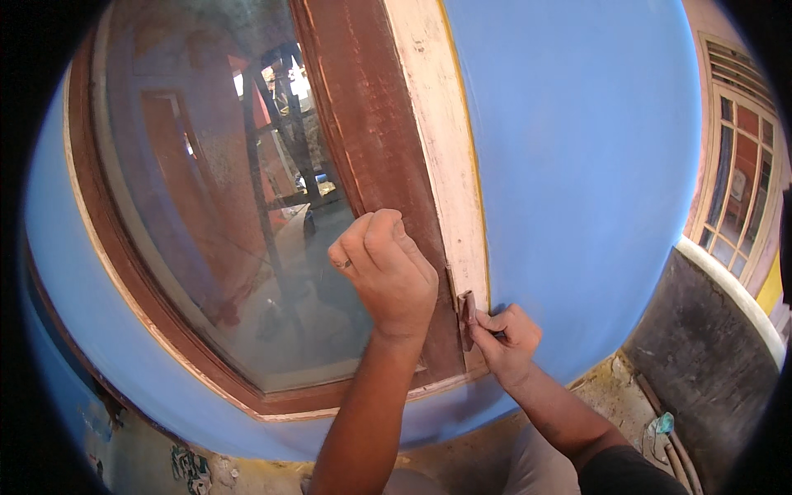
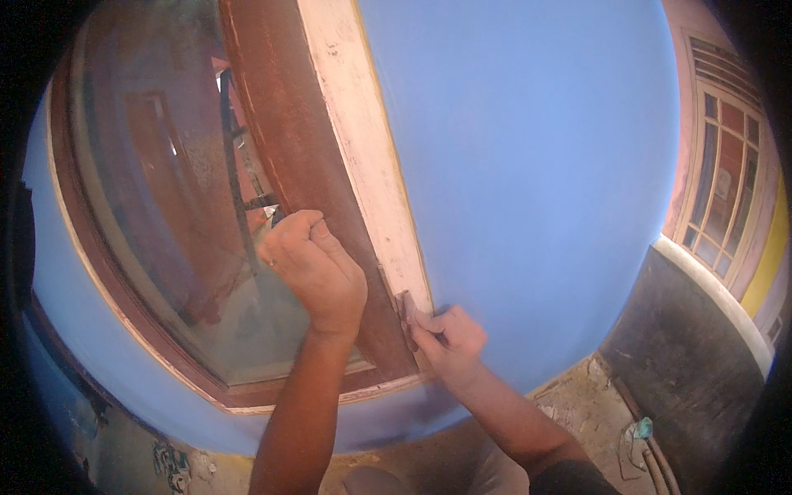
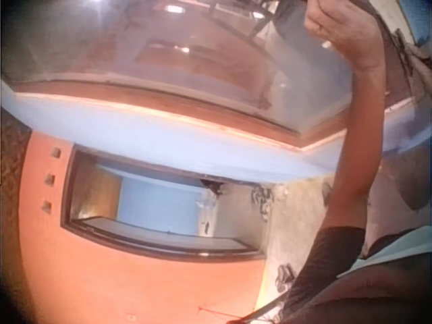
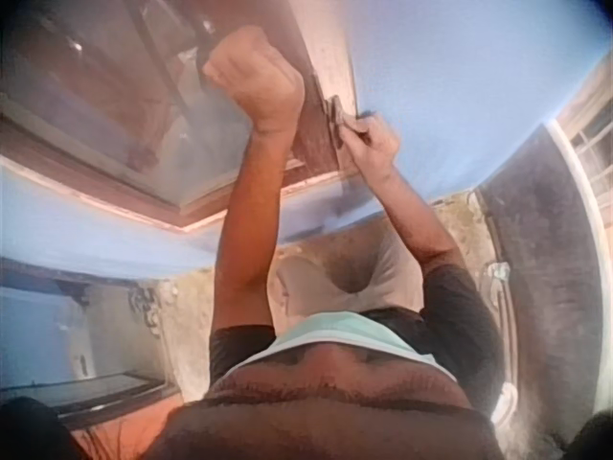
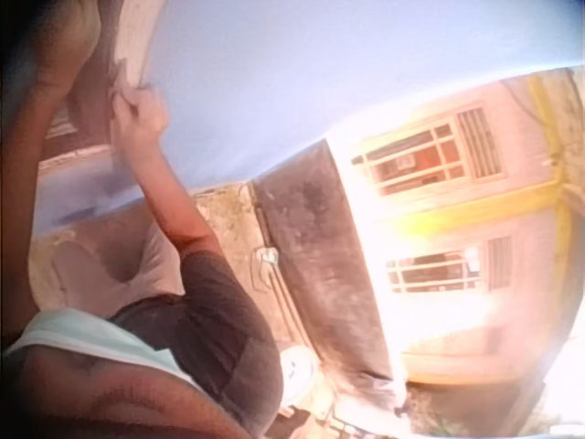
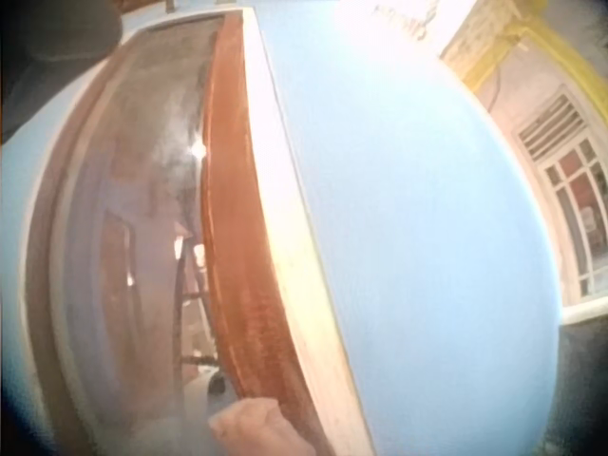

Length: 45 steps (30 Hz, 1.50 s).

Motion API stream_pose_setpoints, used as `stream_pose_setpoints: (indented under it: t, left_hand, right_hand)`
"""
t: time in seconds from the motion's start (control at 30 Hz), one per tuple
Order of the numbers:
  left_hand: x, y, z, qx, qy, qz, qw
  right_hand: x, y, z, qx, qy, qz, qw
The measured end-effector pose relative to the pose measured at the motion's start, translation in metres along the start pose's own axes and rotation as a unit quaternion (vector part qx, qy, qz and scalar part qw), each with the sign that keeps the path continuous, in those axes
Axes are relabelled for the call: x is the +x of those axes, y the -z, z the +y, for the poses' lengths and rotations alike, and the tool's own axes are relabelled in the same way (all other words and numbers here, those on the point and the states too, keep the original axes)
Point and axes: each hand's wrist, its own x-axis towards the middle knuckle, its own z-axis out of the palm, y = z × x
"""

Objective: The person sands the wooden frame of a window using a small abrasive pad. They work along the vertical and horizontal edges of the frame, repeatedly rubbing the surface to smooth it.

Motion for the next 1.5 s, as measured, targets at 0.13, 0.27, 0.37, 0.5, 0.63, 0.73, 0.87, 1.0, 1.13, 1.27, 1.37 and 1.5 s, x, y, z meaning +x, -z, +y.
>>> stream_pose_setpoints:
  t: [0.13,0.27,0.37,0.5,0.63,0.73,0.87,1.0,1.13,1.27,1.37,1.5]
  left_hand:
    - [-0.005,0.002,-0.004,0.008,0.006,0.001,1.000]
    - [-0.002,0.004,-0.002,0.009,0.005,-0.007,1.000]
    - [-0.004,-0.001,-0.001,0.012,0.004,-0.006,1.000]
    - [-0.004,0.000,-0.004,0.012,0.000,-0.002,1.000]
    - [-0.004,0.003,-0.004,0.008,0.003,-0.004,1.000]
    - [-0.003,-0.003,0.000,-0.003,0.009,0.011,1.000]
    - [-0.005,-0.002,-0.007,0.005,0.001,0.016,1.000]
    - [-0.003,0.005,-0.006,0.011,0.005,-0.009,1.000]
    - [-0.001,0.003,0.000,-0.001,0.003,-0.002,1.000]
    - [-0.007,0.002,0.002,0.052,0.014,0.014,0.998]
    - [-0.014,0.000,0.010,0.070,0.002,0.005,0.998]
    - [-0.027,-0.001,0.016,0.044,-0.007,0.014,0.999]
  right_hand:
    - [0.043,-0.013,-0.020,0.037,-0.033,0.020,0.999]
    - [0.041,-0.011,-0.018,0.015,-0.005,0.017,1.000]
    - [0.012,-0.006,-0.013,0.057,-0.071,0.011,0.996]
    - [0.060,-0.018,-0.027,0.031,-0.067,0.031,0.997]
    - [0.045,-0.016,-0.024,-0.004,-0.044,0.021,0.999]
    - [0.016,-0.006,-0.022,0.043,-0.099,0.023,0.994]
    - [0.059,-0.021,-0.027,0.028,-0.073,0.037,0.996]
    - [0.050,-0.024,-0.022,0.022,-0.031,0.045,0.998]
    - [0.007,-0.011,-0.017,0.081,-0.110,0.035,0.990]
    - [0.062,-0.023,-0.026,0.045,-0.096,0.038,0.994]
    - [0.053,-0.026,-0.017,0.049,-0.095,0.046,0.993]
    - [0.006,-0.011,-0.009,0.029,-0.109,0.042,0.993]
